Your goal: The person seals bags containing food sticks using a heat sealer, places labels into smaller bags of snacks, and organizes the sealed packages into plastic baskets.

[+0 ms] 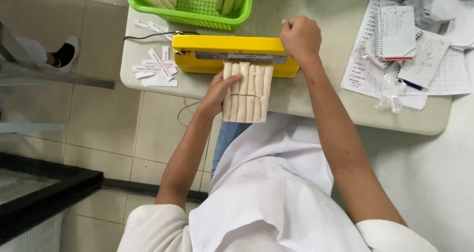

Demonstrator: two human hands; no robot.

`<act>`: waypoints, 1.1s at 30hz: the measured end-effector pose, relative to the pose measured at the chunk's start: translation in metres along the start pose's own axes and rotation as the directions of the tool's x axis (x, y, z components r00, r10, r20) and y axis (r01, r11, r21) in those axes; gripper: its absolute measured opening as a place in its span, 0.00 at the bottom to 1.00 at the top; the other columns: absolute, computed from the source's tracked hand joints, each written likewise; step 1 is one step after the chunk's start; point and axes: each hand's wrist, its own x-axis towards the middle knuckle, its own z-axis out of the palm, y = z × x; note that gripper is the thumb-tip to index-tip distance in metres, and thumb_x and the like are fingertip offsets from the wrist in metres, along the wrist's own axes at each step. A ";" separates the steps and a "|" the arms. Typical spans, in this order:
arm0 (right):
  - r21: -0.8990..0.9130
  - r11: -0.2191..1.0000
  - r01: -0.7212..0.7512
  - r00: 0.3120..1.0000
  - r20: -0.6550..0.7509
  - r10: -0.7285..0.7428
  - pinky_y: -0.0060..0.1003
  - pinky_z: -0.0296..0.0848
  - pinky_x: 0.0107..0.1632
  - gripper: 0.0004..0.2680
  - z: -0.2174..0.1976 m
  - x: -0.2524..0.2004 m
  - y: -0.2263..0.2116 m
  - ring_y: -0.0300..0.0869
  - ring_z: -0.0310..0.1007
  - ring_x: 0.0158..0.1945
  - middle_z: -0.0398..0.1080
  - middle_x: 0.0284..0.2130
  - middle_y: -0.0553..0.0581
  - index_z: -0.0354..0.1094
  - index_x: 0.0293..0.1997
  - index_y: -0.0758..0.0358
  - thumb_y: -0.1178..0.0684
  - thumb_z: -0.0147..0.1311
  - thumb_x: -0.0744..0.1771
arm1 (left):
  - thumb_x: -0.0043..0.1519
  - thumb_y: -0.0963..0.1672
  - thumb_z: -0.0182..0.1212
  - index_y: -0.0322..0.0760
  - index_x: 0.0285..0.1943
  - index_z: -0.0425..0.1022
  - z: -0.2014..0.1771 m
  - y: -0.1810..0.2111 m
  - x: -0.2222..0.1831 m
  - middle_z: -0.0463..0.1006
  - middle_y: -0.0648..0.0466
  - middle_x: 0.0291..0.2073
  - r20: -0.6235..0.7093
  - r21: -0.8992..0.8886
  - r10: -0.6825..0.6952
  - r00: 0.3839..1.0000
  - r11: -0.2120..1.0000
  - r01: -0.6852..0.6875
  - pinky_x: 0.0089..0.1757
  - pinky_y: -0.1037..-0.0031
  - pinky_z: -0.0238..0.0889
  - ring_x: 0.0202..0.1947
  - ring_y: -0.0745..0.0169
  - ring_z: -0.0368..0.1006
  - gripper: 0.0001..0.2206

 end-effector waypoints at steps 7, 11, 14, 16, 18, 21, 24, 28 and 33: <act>0.080 0.997 0.003 1.000 -0.015 -0.002 0.39 0.47 0.22 0.21 0.002 0.004 0.007 0.36 0.49 0.18 0.55 0.13 0.47 0.54 0.17 0.54 0.49 0.52 0.74 | 0.54 0.48 0.66 0.38 0.64 0.68 0.000 0.001 0.007 0.78 0.49 0.53 0.000 0.014 0.001 1.000 1.000 -0.001 0.52 0.65 0.72 0.52 0.54 0.77 0.28; 0.120 0.993 0.007 0.989 -0.147 0.011 0.37 0.53 0.21 0.18 0.005 -0.010 0.000 0.36 0.56 0.19 0.62 0.15 0.48 0.61 0.20 0.55 0.49 0.51 0.73 | 0.53 0.49 0.66 0.38 0.64 0.68 0.000 0.000 0.003 0.78 0.50 0.53 -0.024 0.042 -0.019 1.000 0.999 0.020 0.51 0.67 0.71 0.52 0.55 0.76 0.29; 0.272 0.958 0.092 0.947 -0.322 0.000 0.35 0.55 0.24 0.16 -0.006 -0.010 -0.004 0.35 0.58 0.22 0.63 0.18 0.49 0.58 0.23 0.55 0.48 0.48 0.73 | 0.54 0.49 0.67 0.39 0.62 0.71 -0.002 0.000 0.007 0.80 0.50 0.52 -0.004 0.021 0.045 0.999 0.999 -0.045 0.51 0.66 0.72 0.51 0.54 0.77 0.27; 0.504 0.862 -0.060 0.992 -0.065 0.108 0.37 0.57 0.31 0.18 -0.012 -0.012 0.000 0.34 0.55 0.25 0.56 0.19 0.47 0.52 0.23 0.52 0.47 0.52 0.73 | 0.54 0.49 0.67 0.36 0.61 0.70 -0.007 -0.004 0.008 0.79 0.49 0.51 0.013 0.026 0.028 1.000 0.999 -0.028 0.50 0.67 0.72 0.50 0.54 0.77 0.27; 0.572 0.814 -0.099 0.993 0.000 0.121 0.36 0.70 0.43 0.13 -0.051 -0.027 -0.026 0.37 0.65 0.33 0.64 0.26 0.49 0.59 0.28 0.53 0.48 0.53 0.72 | 0.54 0.50 0.67 0.39 0.63 0.68 -0.010 -0.003 0.006 0.78 0.50 0.51 0.046 0.083 0.055 0.997 0.995 -0.058 0.50 0.67 0.72 0.50 0.56 0.76 0.28; 0.620 0.772 0.141 0.990 -0.109 -0.094 0.34 0.75 0.52 0.03 -0.094 -0.043 -0.046 0.40 0.72 0.45 0.72 0.40 0.52 0.70 0.43 0.56 0.52 0.55 0.71 | 0.54 0.51 0.65 0.44 0.63 0.67 -0.013 0.005 -0.005 0.77 0.52 0.51 0.107 0.206 0.156 0.982 0.963 -0.175 0.50 0.68 0.71 0.50 0.57 0.75 0.27; 0.571 0.707 0.417 0.904 -0.338 -0.261 0.33 0.68 0.51 0.07 -0.100 -0.072 -0.021 0.42 0.69 0.52 0.70 0.49 0.56 0.72 0.55 0.62 0.56 0.54 0.72 | 0.56 0.49 0.64 0.44 0.56 0.71 -0.023 0.025 -0.024 0.77 0.54 0.47 0.195 0.395 0.349 0.917 0.828 -0.399 0.47 0.70 0.68 0.47 0.61 0.73 0.20; 0.761 0.644 0.076 0.951 -0.249 0.182 0.24 0.69 0.42 0.07 -0.066 -0.138 0.072 0.33 0.66 0.37 0.67 0.46 0.53 0.70 0.55 0.63 0.56 0.54 0.71 | 0.60 0.44 0.72 0.34 0.48 0.78 -0.050 0.085 -0.063 0.75 0.51 0.33 0.159 0.461 0.675 0.721 0.595 -0.659 0.43 0.68 0.70 0.36 0.62 0.73 0.12; 0.808 0.531 -0.254 0.785 -0.149 0.602 0.22 0.65 0.36 0.04 -0.050 -0.229 0.175 0.28 0.65 0.31 0.72 0.37 0.45 0.72 0.48 0.54 0.51 0.57 0.70 | 0.65 0.51 0.63 0.38 0.47 0.71 -0.059 0.192 -0.031 0.78 0.51 0.36 0.070 0.644 0.952 0.297 0.184 -0.743 0.32 0.66 0.78 0.38 0.51 0.81 0.15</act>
